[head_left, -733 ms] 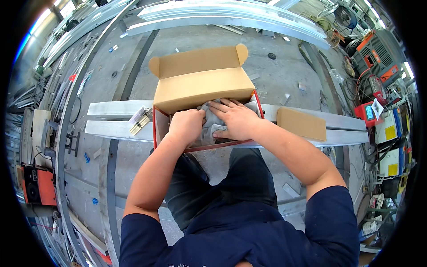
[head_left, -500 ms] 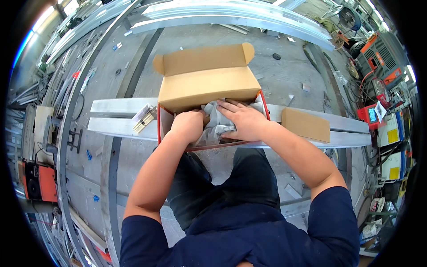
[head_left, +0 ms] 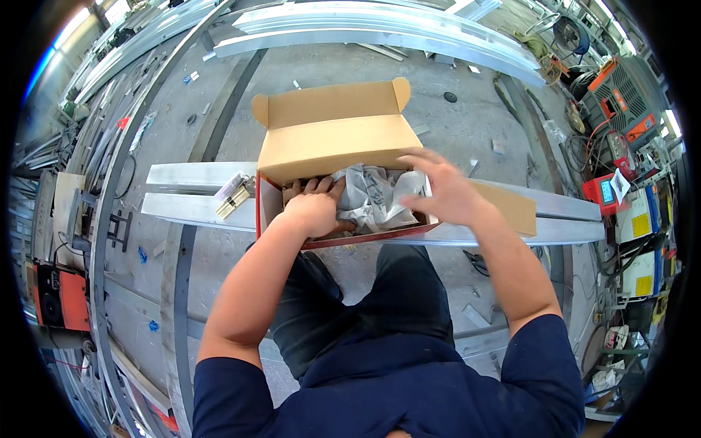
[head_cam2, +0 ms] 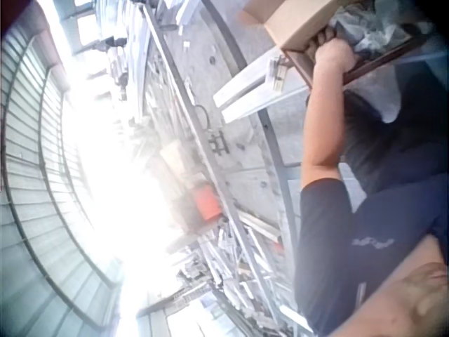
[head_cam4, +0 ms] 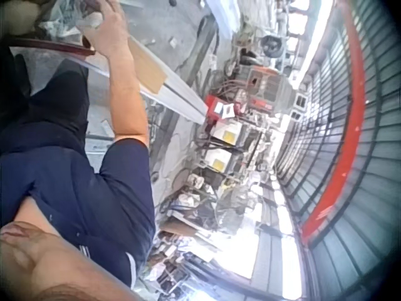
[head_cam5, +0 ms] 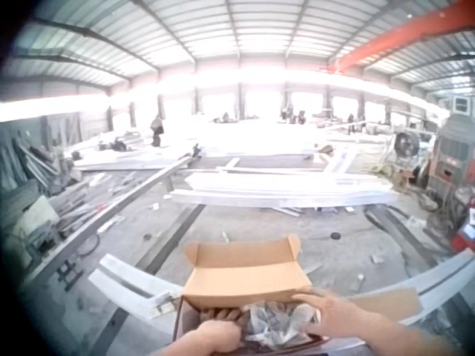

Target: The person sits on the floor and packs small items into a cardboard box, then places the box into a larger red box. They write on the red box with a marker and move it to a pile. Finally, they pick up and move a long metal beam.

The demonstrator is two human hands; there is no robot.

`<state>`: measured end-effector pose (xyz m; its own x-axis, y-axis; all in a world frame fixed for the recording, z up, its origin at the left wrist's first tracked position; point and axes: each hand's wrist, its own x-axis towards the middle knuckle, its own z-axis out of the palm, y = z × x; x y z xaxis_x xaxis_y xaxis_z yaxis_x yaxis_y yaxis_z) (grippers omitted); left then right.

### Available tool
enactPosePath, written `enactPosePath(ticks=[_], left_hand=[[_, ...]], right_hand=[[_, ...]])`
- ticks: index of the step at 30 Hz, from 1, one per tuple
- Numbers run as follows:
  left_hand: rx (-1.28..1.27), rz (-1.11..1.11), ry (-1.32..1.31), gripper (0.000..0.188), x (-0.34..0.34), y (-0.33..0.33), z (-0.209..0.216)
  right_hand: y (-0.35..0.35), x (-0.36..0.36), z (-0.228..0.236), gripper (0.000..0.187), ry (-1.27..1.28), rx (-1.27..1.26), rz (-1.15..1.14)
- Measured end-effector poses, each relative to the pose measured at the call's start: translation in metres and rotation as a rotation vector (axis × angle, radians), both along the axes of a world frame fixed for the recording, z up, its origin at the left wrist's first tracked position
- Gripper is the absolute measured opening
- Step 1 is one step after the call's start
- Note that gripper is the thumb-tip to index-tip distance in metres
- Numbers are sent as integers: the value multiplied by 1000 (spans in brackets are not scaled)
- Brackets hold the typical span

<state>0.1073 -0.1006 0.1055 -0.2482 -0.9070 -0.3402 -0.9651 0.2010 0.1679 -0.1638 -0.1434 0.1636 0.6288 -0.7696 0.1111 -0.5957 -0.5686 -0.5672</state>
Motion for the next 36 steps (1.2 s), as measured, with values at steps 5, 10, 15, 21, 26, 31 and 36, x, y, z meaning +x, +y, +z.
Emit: enactPosePath(ticks=[5,10,15,21,26,31,36], left_hand=[[-110,-8,42,90,-4,6,0],[-269,99,317,69,-10,18,31],[-569,178,463,35,22,37,47],[-595,633,115,61,169,49,7],[-310,690,56,65,182,42,-29],[-217,667,-2,42,178,23,-30],[-469,830,259,31,175,29,-32]], right_hand=[[-7,-98,2,80,105,-26,-321],[2,-170,-29,113,545,127,-368],[8,-183,-47,125,690,125,-395],[0,-180,-49,124,641,152,-350],[0,-185,-52,125,636,150,-361],[-2,-188,-54,126,627,152,-364],[-3,-196,-64,127,616,145,-363]])
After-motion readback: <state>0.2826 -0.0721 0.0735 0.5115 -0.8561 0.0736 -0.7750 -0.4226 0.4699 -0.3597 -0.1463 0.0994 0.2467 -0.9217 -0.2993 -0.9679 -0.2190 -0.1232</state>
